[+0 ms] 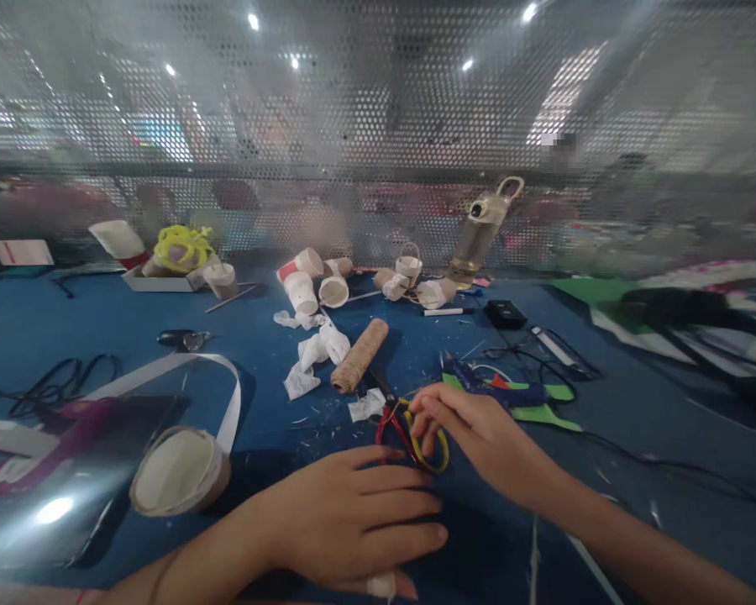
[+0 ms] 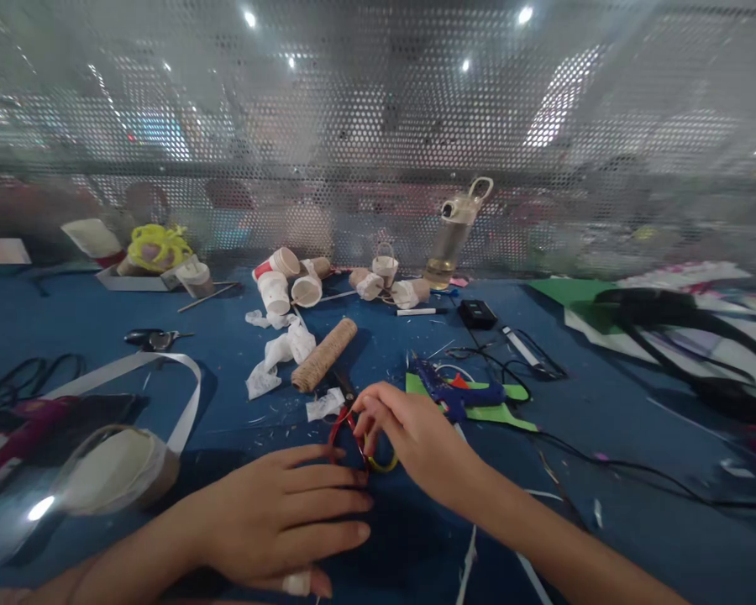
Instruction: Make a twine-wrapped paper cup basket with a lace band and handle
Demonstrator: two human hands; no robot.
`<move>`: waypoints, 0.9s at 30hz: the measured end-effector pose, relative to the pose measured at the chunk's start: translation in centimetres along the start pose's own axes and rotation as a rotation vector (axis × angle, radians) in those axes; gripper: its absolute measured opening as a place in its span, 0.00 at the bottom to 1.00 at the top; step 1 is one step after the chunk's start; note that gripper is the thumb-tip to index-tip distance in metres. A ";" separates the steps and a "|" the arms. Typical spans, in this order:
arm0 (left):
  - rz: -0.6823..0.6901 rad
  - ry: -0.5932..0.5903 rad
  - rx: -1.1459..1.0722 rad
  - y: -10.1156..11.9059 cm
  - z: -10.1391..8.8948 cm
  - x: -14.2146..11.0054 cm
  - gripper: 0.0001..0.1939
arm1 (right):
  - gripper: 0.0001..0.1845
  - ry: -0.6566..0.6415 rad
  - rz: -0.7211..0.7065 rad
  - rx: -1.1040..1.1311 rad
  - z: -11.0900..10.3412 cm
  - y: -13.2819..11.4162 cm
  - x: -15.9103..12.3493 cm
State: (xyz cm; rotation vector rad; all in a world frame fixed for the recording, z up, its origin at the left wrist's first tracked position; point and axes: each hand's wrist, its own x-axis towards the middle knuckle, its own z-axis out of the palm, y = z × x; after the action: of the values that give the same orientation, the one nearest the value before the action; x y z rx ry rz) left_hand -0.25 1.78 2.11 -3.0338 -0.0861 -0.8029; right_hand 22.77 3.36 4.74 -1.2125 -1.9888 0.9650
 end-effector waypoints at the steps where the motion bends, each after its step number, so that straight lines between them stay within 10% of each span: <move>1: 0.004 -0.011 -0.014 0.0 0.2 -0.1 0.19 | 0.16 -0.001 0.026 0.011 -0.5 -0.2 0.0; 8: -0.062 -0.103 -0.002 -0.1 0.6 -0.5 0.14 | 0.08 0.098 -0.126 -0.214 -2.7 -2.5 -0.4; 17: -0.226 -0.268 0.158 -1.0 1.3 -0.8 0.11 | 0.05 -0.092 -0.131 -0.293 0.1 -0.8 -1.2; 27: -0.264 -0.182 0.187 -1.4 2.3 -0.8 0.08 | 0.06 -0.169 -0.078 -0.550 0.9 1.1 -2.7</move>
State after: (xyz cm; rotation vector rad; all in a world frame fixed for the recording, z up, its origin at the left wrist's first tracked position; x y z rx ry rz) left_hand 0.16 3.14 -0.29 -2.9426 -0.5399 -0.4905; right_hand 23.61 1.00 3.02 -1.3516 -2.5184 0.5030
